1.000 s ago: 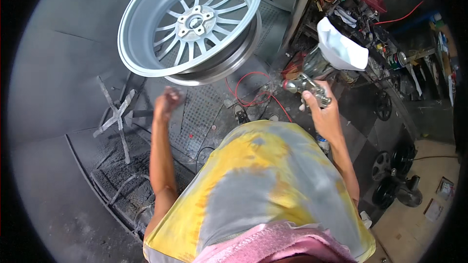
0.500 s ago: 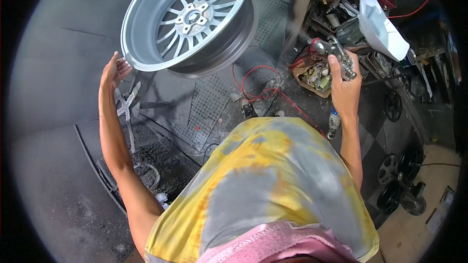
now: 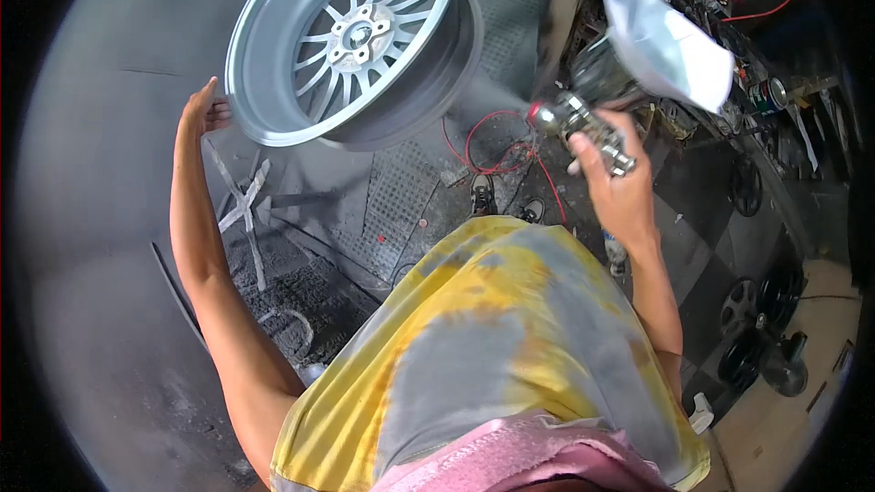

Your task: The person positions a silver car rim in a paint booth and then uses a spray gun to apply a silver coating to the inner and outer surfaces.

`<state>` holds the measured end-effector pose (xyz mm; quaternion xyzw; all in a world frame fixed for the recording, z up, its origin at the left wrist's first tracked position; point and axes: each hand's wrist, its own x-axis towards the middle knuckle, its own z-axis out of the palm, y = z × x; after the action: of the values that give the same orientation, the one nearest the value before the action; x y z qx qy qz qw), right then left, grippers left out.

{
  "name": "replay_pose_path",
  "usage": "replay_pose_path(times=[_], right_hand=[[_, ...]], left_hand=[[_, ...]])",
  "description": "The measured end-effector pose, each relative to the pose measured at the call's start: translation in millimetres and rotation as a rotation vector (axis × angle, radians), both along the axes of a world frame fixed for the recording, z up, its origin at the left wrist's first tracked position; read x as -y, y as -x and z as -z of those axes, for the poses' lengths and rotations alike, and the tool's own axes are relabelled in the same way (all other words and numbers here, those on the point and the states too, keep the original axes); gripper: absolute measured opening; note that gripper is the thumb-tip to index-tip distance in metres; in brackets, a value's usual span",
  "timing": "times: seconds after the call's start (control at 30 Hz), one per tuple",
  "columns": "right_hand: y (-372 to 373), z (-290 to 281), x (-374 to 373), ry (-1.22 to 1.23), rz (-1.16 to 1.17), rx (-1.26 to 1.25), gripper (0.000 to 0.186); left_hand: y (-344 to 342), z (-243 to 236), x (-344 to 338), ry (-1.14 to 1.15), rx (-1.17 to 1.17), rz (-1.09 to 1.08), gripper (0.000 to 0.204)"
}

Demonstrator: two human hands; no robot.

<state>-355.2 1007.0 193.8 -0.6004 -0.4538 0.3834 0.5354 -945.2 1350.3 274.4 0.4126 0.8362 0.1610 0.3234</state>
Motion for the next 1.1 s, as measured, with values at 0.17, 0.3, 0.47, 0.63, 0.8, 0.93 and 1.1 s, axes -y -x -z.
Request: replay_pose_path(times=[0.17, 0.3, 0.47, 0.63, 0.8, 0.93, 1.1], right_hand=[[-15, -8, -10, -0.093, 0.188, 0.181, 0.030], [6, 5, 7, 0.073, 0.092, -0.080, 0.029], [45, 24, 20, 0.225, -0.125, -0.118, 0.030], [40, 30, 0, 0.192, 0.126, 0.118, 0.031], [21, 8, -10, -0.011, 0.391, 0.021, 0.029], [36, -4, 2, 0.017, 0.411, -0.024, 0.030], [81, -6, 30, 0.228, 0.120, -0.202, 0.028]], left_hand=[[15, 8, -65, 0.029, -0.141, 0.018, 0.072], [16, 10, -116, 0.054, -0.284, 0.017, 0.069], [-3, 19, -171, 0.046, -0.337, 0.115, 0.068], [-33, 44, -223, -0.086, -0.401, 0.266, 0.068], [-19, 50, -297, -0.235, -0.579, 0.475, 0.068], [-23, 52, -335, -0.337, -0.750, 0.606, 0.077], [-112, 71, -356, -0.424, -0.811, 0.624, 0.081]])
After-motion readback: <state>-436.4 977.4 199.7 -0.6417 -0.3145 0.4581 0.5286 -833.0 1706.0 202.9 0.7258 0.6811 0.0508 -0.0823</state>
